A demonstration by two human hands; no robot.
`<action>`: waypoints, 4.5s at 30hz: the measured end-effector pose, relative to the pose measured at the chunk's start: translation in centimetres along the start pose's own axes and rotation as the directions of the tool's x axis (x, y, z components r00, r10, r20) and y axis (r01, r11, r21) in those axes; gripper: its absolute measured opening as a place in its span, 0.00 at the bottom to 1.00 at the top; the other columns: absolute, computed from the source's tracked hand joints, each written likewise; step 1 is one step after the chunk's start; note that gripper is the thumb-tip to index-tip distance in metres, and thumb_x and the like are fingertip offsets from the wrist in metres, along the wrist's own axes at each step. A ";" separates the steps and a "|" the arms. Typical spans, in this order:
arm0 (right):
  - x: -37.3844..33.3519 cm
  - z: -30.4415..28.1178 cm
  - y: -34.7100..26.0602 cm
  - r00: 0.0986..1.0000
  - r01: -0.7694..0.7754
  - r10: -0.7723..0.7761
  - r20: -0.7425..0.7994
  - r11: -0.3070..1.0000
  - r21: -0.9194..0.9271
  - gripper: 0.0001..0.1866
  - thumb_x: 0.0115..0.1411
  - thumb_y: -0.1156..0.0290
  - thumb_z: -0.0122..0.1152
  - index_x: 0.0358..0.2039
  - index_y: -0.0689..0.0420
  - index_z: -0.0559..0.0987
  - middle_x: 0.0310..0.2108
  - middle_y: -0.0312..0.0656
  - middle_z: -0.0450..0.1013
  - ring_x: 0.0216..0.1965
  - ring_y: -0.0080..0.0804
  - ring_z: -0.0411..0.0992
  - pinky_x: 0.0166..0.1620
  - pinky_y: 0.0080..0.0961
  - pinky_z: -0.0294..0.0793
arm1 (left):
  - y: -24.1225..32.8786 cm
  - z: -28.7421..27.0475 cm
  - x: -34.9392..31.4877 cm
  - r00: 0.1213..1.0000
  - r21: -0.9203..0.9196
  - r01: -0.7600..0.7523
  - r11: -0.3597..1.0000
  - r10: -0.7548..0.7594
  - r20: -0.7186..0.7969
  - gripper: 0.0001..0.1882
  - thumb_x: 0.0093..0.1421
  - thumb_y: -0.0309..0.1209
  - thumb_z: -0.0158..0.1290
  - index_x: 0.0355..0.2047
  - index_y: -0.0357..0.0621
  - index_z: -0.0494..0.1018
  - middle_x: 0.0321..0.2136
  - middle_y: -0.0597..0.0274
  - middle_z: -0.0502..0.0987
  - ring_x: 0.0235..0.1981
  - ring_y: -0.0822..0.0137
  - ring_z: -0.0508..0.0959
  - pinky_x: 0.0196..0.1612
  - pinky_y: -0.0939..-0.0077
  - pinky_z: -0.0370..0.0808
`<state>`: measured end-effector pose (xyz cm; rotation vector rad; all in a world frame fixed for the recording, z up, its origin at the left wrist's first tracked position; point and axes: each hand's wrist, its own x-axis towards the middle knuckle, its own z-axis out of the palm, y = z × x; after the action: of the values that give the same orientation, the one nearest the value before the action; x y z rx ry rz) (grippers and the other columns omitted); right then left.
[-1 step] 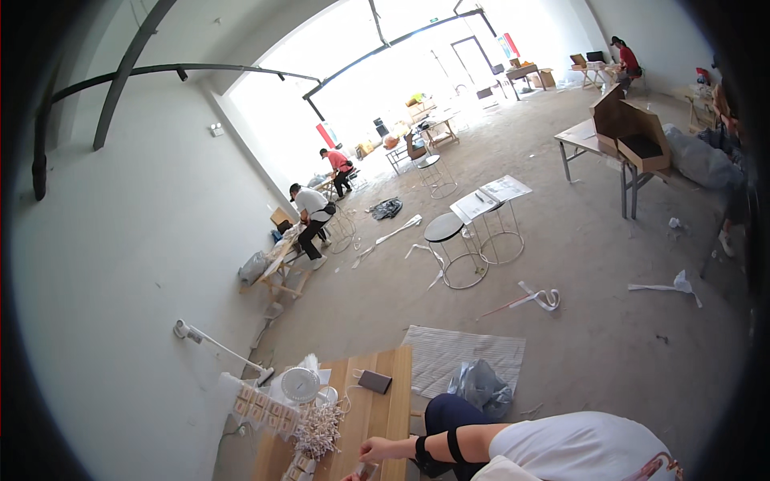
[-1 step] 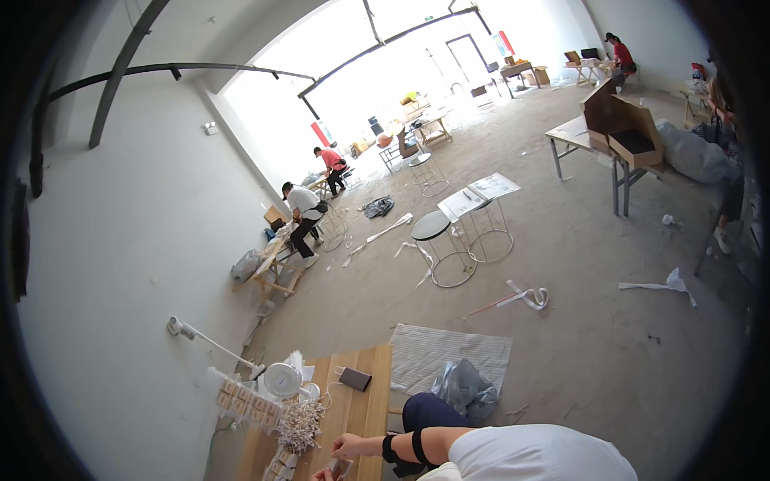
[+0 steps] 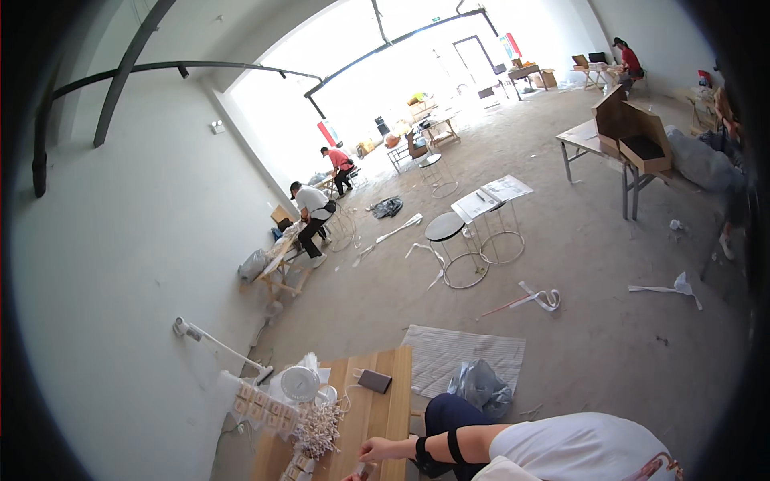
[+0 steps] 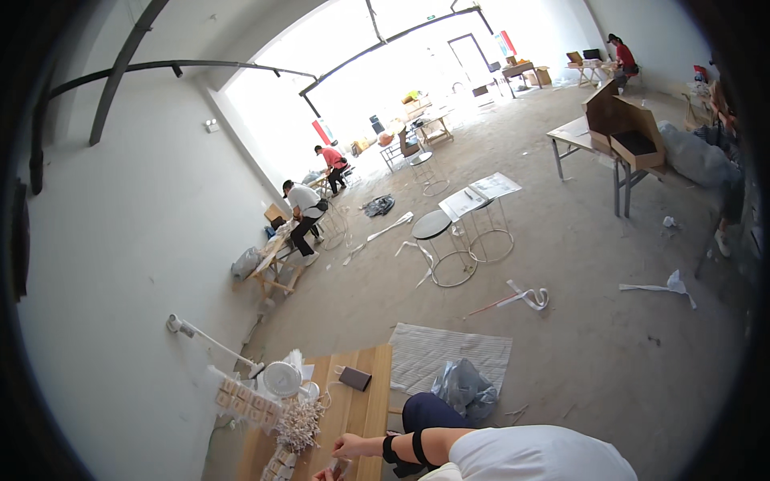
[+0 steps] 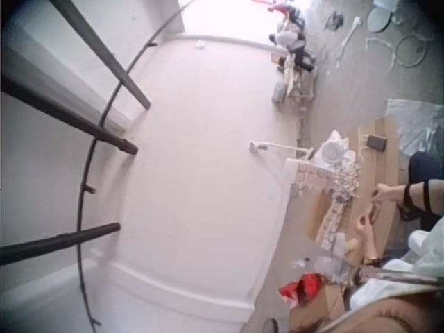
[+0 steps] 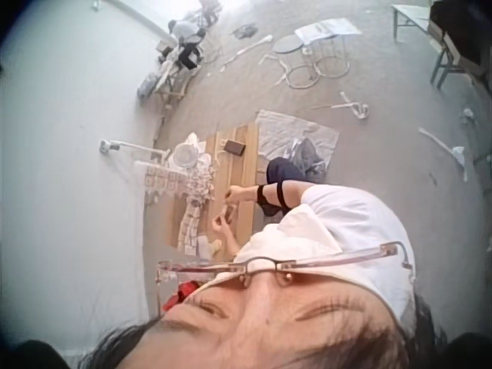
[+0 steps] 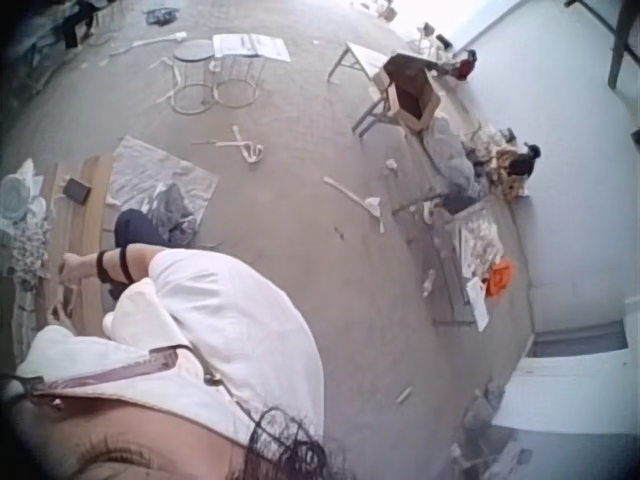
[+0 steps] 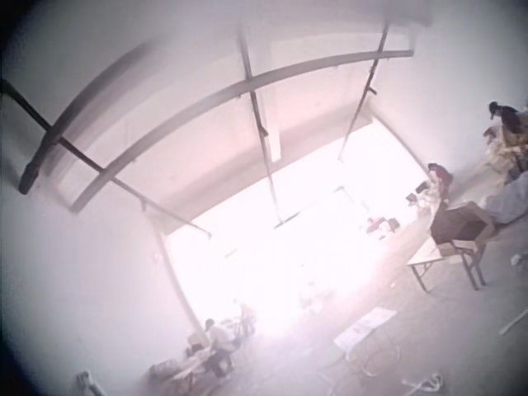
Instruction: The recorder is sorting and arranging cotton swabs into stacks on a wooden table.
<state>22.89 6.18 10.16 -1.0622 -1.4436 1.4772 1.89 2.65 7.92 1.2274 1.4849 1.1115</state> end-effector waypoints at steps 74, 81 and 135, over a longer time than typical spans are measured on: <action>0.8 7.4 -0.5 0.989 -0.062 0.042 0.142 0.987 0.145 0.08 0.62 0.68 0.67 0.35 0.57 0.78 0.30 0.31 0.75 0.32 0.19 0.70 0.38 0.20 0.71 | 0.2 -3.2 -9.7 0.996 -0.356 -0.030 0.934 -0.002 -0.088 0.22 0.63 0.33 0.62 0.54 0.38 0.71 0.47 0.60 0.79 0.47 0.71 0.78 0.55 0.75 0.73; 0.4 7.7 -0.3 0.963 0.170 -0.131 0.234 0.973 -0.154 0.09 0.60 0.69 0.68 0.36 0.60 0.79 0.34 0.37 0.73 0.38 0.23 0.72 0.43 0.23 0.72 | -0.7 -2.8 -7.0 0.968 -0.293 -0.097 0.951 0.021 -0.250 0.11 0.65 0.30 0.59 0.44 0.39 0.75 0.40 0.61 0.81 0.42 0.73 0.79 0.48 0.78 0.74; 2.0 5.5 7.0 0.946 0.228 -0.306 0.104 0.404 -0.886 0.27 0.59 0.63 0.60 0.59 0.53 0.72 0.61 0.43 0.65 0.67 0.41 0.57 0.72 0.46 0.49 | -5.1 -30.5 12.9 0.691 0.203 0.338 0.919 -0.096 -0.716 0.22 0.54 0.31 0.68 0.46 0.35 0.76 0.34 0.52 0.81 0.35 0.65 0.81 0.39 0.70 0.76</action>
<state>17.10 5.99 3.06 -1.3484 -2.2963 0.3068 -30.32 11.87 8.12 0.8037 2.4107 1.2663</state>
